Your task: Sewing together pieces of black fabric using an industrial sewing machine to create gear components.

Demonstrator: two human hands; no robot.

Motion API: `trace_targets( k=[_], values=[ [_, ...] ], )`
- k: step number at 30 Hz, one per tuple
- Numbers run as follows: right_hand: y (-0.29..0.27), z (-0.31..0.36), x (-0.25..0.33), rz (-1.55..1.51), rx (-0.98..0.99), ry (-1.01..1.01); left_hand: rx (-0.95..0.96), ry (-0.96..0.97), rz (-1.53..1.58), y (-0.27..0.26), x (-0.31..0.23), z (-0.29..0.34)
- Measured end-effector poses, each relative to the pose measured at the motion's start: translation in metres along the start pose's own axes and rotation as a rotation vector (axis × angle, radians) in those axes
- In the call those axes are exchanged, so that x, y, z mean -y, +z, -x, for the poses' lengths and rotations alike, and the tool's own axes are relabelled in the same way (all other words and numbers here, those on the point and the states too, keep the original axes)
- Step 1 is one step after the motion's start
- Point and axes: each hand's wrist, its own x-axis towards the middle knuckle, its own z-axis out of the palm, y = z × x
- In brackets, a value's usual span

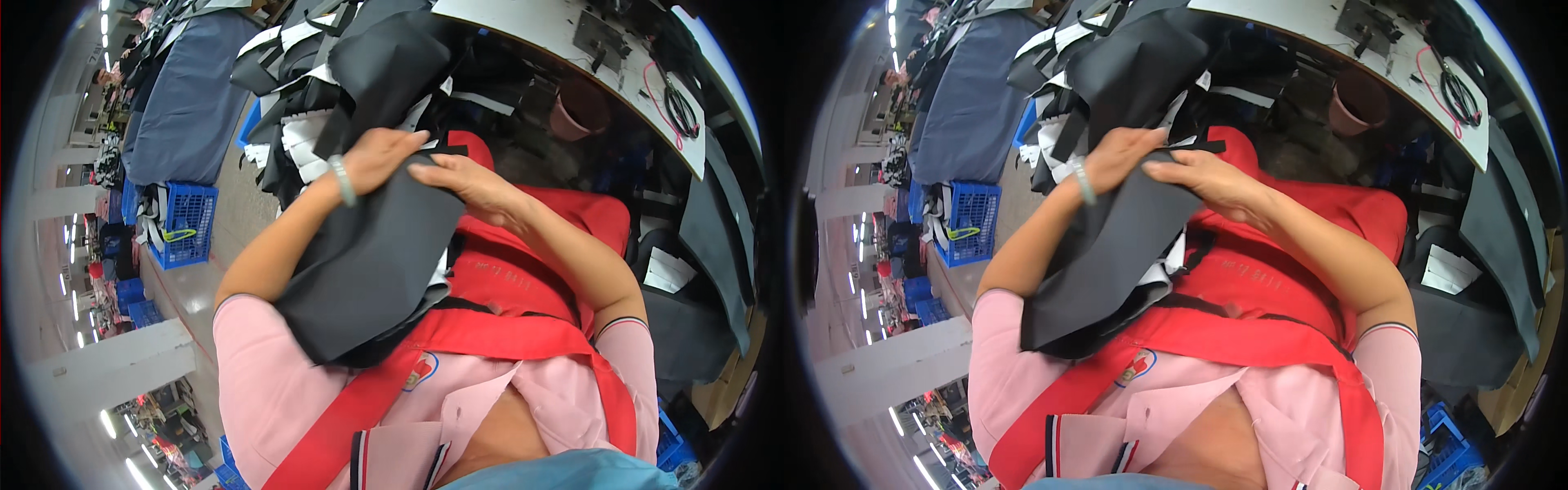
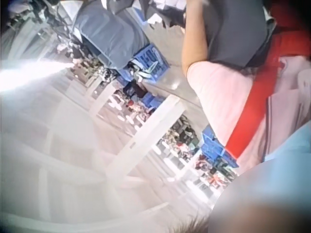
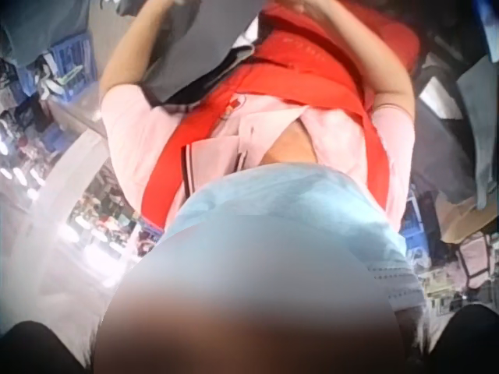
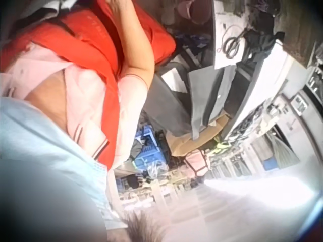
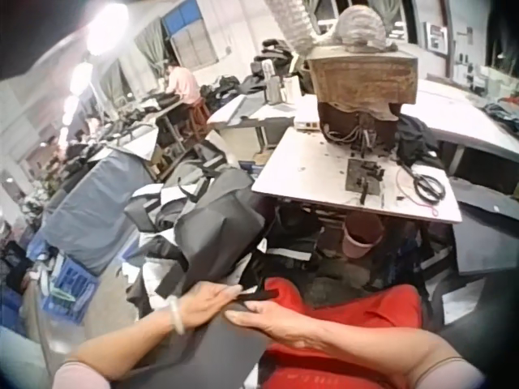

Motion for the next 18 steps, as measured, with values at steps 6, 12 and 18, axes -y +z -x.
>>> trace_targets(
  k=[6,12,18],
  values=[
    [0.066,0.006,0.031,0.582,0.327,-0.337,-0.119,-0.471,-0.034,-0.046,0.100,0.148],
    [0.060,0.029,0.104,1.024,0.237,-0.908,-0.552,0.426,-0.986,-0.188,0.048,0.182],
    [-0.038,0.093,0.177,1.227,-0.360,-0.795,-0.696,0.265,-0.434,-0.209,-0.081,0.109]
  ],
)
